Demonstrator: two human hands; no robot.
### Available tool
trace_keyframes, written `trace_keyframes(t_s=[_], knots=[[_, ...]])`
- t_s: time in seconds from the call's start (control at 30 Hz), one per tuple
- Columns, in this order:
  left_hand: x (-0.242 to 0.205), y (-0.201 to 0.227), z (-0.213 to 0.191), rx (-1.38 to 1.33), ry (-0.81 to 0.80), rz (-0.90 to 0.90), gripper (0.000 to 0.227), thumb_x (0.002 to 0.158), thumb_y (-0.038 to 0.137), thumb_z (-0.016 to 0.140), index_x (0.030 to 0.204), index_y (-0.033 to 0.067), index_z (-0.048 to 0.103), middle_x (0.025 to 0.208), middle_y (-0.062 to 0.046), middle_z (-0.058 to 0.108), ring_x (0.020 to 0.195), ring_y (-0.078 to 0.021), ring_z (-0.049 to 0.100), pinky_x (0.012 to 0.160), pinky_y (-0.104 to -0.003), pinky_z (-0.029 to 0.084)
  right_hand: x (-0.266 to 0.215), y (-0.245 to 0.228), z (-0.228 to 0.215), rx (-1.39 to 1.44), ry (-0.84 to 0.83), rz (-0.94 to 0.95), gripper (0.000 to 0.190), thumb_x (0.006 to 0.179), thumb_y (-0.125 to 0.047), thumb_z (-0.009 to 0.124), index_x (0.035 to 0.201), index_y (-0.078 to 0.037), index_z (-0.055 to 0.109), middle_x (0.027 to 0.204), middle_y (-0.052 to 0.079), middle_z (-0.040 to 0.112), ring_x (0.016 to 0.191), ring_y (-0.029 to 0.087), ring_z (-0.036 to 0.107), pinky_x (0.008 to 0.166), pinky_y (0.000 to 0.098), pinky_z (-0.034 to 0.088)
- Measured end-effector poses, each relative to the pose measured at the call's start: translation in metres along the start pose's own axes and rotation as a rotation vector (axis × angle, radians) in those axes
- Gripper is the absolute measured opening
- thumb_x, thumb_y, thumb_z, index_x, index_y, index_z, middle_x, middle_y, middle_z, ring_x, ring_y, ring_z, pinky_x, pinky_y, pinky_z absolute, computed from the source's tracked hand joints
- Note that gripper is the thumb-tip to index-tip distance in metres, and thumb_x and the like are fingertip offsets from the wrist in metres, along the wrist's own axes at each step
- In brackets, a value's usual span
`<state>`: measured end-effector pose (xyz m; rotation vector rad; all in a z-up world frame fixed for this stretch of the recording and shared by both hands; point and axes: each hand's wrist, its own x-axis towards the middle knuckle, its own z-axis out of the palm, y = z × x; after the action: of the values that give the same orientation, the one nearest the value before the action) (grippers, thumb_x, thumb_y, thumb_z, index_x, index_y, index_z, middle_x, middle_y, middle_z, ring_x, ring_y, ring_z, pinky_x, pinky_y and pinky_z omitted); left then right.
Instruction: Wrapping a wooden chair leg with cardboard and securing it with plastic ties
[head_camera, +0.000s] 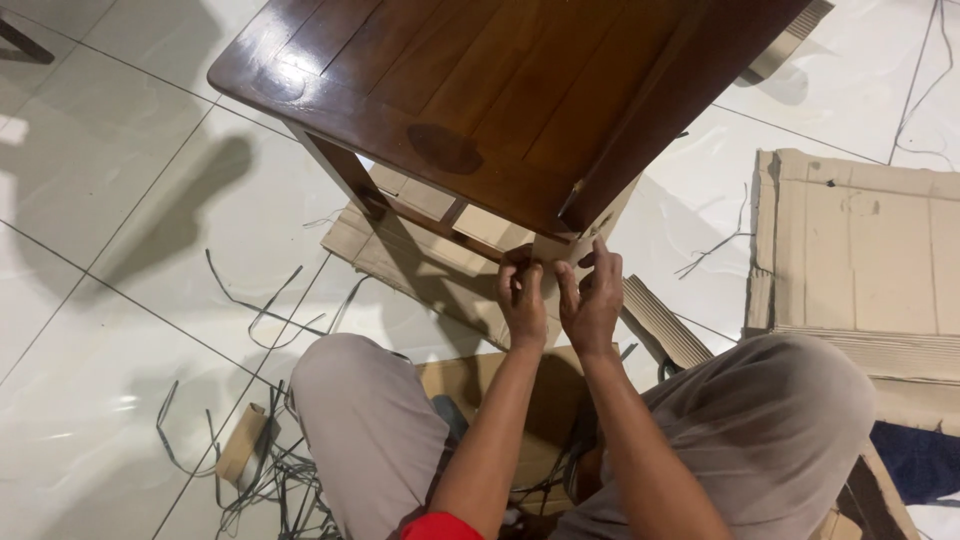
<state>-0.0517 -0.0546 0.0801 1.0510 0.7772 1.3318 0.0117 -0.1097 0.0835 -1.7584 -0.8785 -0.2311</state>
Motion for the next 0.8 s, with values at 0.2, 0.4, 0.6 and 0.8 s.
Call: trace_keyframes(t_s=[0.2,0.4,0.6,0.8], knots=[[0.007,-0.046,-0.006,0.420,-0.184,0.435,0.010,0.092,0.003,0.074,0.100,0.0003,0.069,0.119,-0.015,0.062,0.117,-0.0272,0.064,0.103,-0.039,0.050,0.006,-0.018,-0.004,-0.058,-0.150,0.041,0.052,0.106,-0.037,0.059,0.145,-0.002,0.054,0.099,0.011,0.056,0.063,0.030,0.063,0.052,0.0446,0.054],[0.017,-0.064,-0.017,0.047,-0.375,0.005,0.036,0.103,0.016,0.047,0.133,0.0026,0.063,0.114,-0.016,0.067,0.112,-0.0227,0.063,0.101,-0.041,0.049,0.032,-0.007,-0.014,-0.166,-0.351,-0.047,0.064,0.100,-0.052,0.061,0.136,0.000,0.050,0.112,0.017,0.046,0.064,0.050,0.062,0.050,0.0618,0.056],[0.027,-0.051,0.002,-0.108,-0.453,-0.107,0.052,0.109,0.027,0.029,0.147,0.0001,0.053,0.120,-0.014,0.064,0.116,-0.0212,0.059,0.102,-0.042,0.049,0.055,-0.041,-0.022,0.053,-0.417,0.045,0.058,0.093,-0.034,0.073,0.134,0.000,0.049,0.109,0.021,0.047,0.084,0.057,0.063,0.062,0.0655,0.055],[0.033,-0.057,0.000,0.015,-0.455,-0.129,0.046,0.111,0.027,0.035,0.150,0.0104,0.052,0.139,-0.022,0.058,0.126,-0.0380,0.058,0.105,-0.049,0.049,0.062,-0.028,-0.010,0.216,-0.428,0.321,0.041,0.068,-0.008,0.086,0.102,-0.011,0.065,0.086,0.007,0.067,0.070,0.025,0.068,0.054,0.0388,0.054]])
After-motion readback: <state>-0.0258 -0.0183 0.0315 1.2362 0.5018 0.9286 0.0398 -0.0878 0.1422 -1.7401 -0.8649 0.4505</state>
